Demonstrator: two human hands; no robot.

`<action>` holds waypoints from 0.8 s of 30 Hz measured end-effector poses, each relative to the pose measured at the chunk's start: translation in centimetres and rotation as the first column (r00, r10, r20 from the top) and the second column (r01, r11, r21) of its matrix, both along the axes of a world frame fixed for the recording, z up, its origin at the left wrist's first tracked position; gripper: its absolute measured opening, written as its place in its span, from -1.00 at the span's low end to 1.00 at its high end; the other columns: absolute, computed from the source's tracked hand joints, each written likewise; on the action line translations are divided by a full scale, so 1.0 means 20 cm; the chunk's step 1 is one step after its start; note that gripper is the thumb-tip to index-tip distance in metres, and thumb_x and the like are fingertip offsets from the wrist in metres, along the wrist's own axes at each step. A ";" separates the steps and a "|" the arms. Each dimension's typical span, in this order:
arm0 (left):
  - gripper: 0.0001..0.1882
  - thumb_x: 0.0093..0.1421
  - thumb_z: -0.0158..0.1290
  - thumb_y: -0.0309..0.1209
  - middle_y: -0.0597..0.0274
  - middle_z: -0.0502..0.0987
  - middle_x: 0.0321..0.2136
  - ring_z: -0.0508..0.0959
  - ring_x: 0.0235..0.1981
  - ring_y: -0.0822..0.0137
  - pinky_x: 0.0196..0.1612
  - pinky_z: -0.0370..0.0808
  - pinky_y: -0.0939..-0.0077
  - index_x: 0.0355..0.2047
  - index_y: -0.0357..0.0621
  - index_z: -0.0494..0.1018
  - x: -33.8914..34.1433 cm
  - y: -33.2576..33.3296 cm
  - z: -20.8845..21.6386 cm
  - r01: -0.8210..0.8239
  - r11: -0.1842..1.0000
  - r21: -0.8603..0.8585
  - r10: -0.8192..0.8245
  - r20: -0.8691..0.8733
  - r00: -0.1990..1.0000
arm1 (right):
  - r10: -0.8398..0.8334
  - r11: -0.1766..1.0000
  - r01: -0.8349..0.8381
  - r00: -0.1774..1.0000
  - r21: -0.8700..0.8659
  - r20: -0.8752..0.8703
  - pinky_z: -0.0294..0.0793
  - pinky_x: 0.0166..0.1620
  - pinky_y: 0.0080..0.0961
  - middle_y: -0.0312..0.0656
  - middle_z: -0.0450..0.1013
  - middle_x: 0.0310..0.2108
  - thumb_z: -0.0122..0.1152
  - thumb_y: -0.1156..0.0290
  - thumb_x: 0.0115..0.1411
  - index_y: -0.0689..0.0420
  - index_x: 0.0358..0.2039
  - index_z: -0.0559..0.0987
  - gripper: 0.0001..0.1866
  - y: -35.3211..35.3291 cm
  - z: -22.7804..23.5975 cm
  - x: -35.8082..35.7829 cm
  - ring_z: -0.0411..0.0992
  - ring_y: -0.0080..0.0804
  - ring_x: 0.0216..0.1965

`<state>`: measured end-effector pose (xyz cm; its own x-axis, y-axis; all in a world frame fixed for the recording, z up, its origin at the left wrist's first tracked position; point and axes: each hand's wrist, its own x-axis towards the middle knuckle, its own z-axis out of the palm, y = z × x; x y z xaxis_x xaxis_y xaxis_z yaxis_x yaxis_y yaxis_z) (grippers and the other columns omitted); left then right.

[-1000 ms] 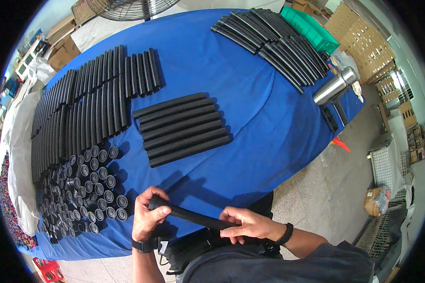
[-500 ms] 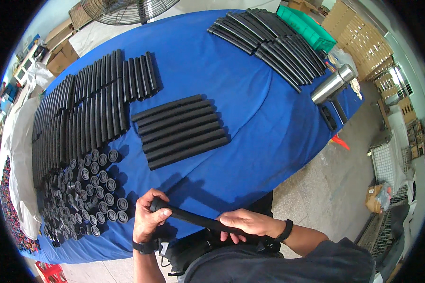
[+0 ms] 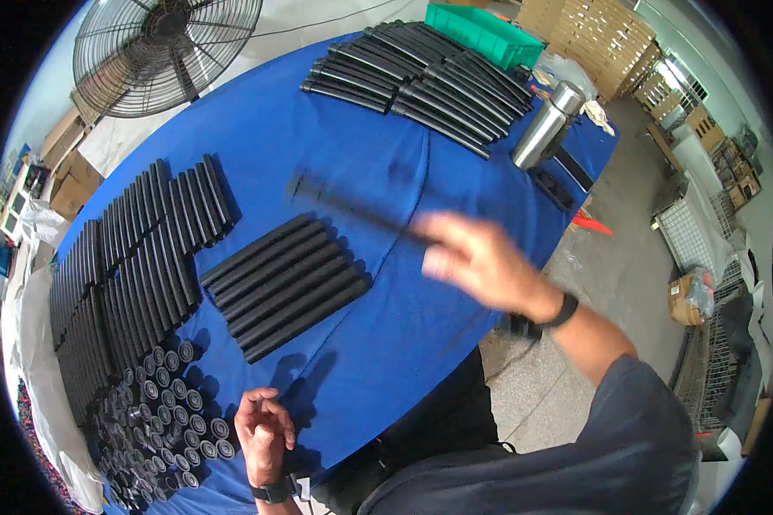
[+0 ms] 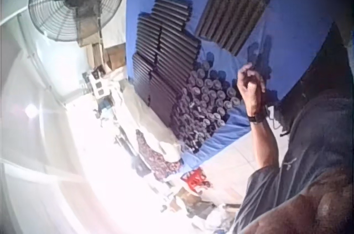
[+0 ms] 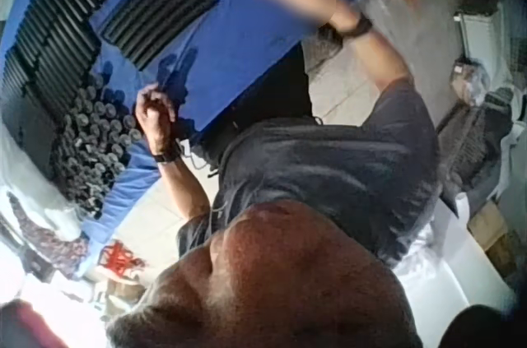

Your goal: The person repeatedly picks up a black cylindrical pipe and a smaller black cap from a table covered with a blue cloth. They insert the cap into one end of the pipe, then place the assembled unit onto a separate pile on the table. This process is repeated multiple times throughout the clip.

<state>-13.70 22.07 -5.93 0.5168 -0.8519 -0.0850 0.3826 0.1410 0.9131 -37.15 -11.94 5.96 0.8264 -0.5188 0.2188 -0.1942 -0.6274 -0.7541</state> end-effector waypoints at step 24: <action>-0.52 0.29 0.20 -0.07 0.26 0.46 -0.59 0.41 -0.72 0.48 -0.73 0.37 0.62 -0.09 -0.27 0.41 -0.02 -0.09 0.00 -0.091 0.984 0.155 0.077 0.089 0.993 | -0.621 0.493 0.442 0.782 -0.749 0.053 0.45 -0.01 -0.03 0.09 0.54 -0.20 0.31 0.38 0.19 0.19 -0.06 0.56 -0.68 -1.89 -0.51 -0.08 0.50 0.14 -0.12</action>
<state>-14.05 20.28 -5.94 0.5968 -0.7841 -0.1701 0.2983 0.0200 0.9543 -38.75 -49.68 -4.20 0.5129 -0.6356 0.5770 -0.7604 -0.6483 -0.0383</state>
